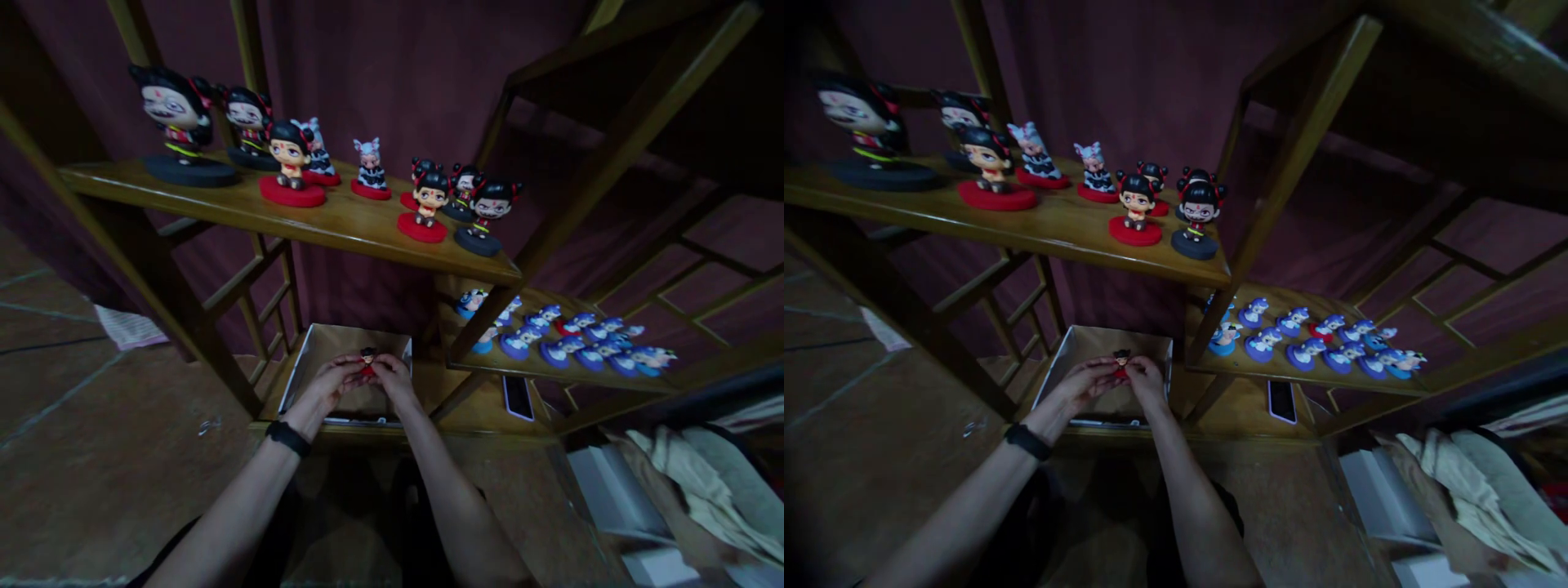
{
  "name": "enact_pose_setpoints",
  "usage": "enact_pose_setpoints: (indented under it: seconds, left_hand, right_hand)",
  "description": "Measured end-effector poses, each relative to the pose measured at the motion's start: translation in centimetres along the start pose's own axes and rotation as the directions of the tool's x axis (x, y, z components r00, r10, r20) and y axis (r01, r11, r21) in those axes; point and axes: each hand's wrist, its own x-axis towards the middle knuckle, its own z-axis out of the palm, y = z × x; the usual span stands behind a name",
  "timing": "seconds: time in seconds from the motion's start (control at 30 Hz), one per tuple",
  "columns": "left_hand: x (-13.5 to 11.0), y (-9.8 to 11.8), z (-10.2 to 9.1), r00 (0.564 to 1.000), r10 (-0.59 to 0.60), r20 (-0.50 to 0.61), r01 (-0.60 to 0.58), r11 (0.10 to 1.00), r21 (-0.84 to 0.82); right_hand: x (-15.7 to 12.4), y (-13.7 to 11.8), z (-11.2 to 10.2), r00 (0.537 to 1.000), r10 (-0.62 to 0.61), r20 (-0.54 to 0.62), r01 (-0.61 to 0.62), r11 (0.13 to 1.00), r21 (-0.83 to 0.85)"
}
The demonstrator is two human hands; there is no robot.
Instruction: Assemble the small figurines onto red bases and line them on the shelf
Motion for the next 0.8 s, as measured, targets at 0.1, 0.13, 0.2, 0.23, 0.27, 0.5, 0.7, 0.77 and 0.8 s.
enact_pose_setpoints:
  seconds: [0.1,0.13,0.2,0.23,0.27,0.5,0.7,0.77,0.8]
  left_hand:
    - [-1.1,-0.5,0.0,1.000,-0.007,0.001,0.007,1.000,0.025]
    - [-1.6,-0.7,0.0,1.000,-0.004,-0.008,0.004,0.999,0.037]
    - [-2.4,-1.0,0.1,1.000,0.003,-0.016,-0.002,0.997,0.077]
    - [-2.9,-1.2,0.2,1.000,0.011,-0.012,-0.009,0.995,0.097]
    - [-3.4,-1.4,0.3,1.000,0.013,0.001,-0.013,0.993,0.117]
    - [-7.2,-2.8,1.9,0.998,-0.022,0.063,0.004,0.963,0.271]
    - [-9.3,-4.9,1.6,0.996,-0.055,0.076,0.025,0.934,0.356]
    - [-9.6,-5.5,1.2,0.996,-0.057,0.068,0.028,0.931,0.363]
    - [-9.7,-5.8,1.0,0.996,-0.052,0.069,0.025,0.936,0.351]
  right_hand:
    - [-1.2,0.0,0.1,1.000,0.000,0.028,-0.001,0.999,0.051]
    - [-1.6,-0.1,0.1,0.999,0.001,0.041,-0.004,0.998,0.062]
    - [-2.7,-0.2,-0.1,0.998,0.010,0.058,-0.014,0.997,0.079]
    - [-3.2,-0.4,-0.2,0.998,0.017,0.053,-0.021,0.996,0.083]
    - [-3.9,-0.5,-0.5,0.999,0.025,0.046,-0.029,0.995,0.090]
    - [-9.0,-1.5,-3.4,0.989,0.020,0.148,-0.050,0.977,0.207]
    - [-11.8,-0.2,-4.5,0.990,0.041,0.137,-0.078,0.958,0.275]
    - [-12.2,0.4,-4.4,0.991,0.060,0.119,-0.092,0.952,0.291]
    - [-12.3,0.5,-4.3,0.991,0.065,0.113,-0.097,0.947,0.305]
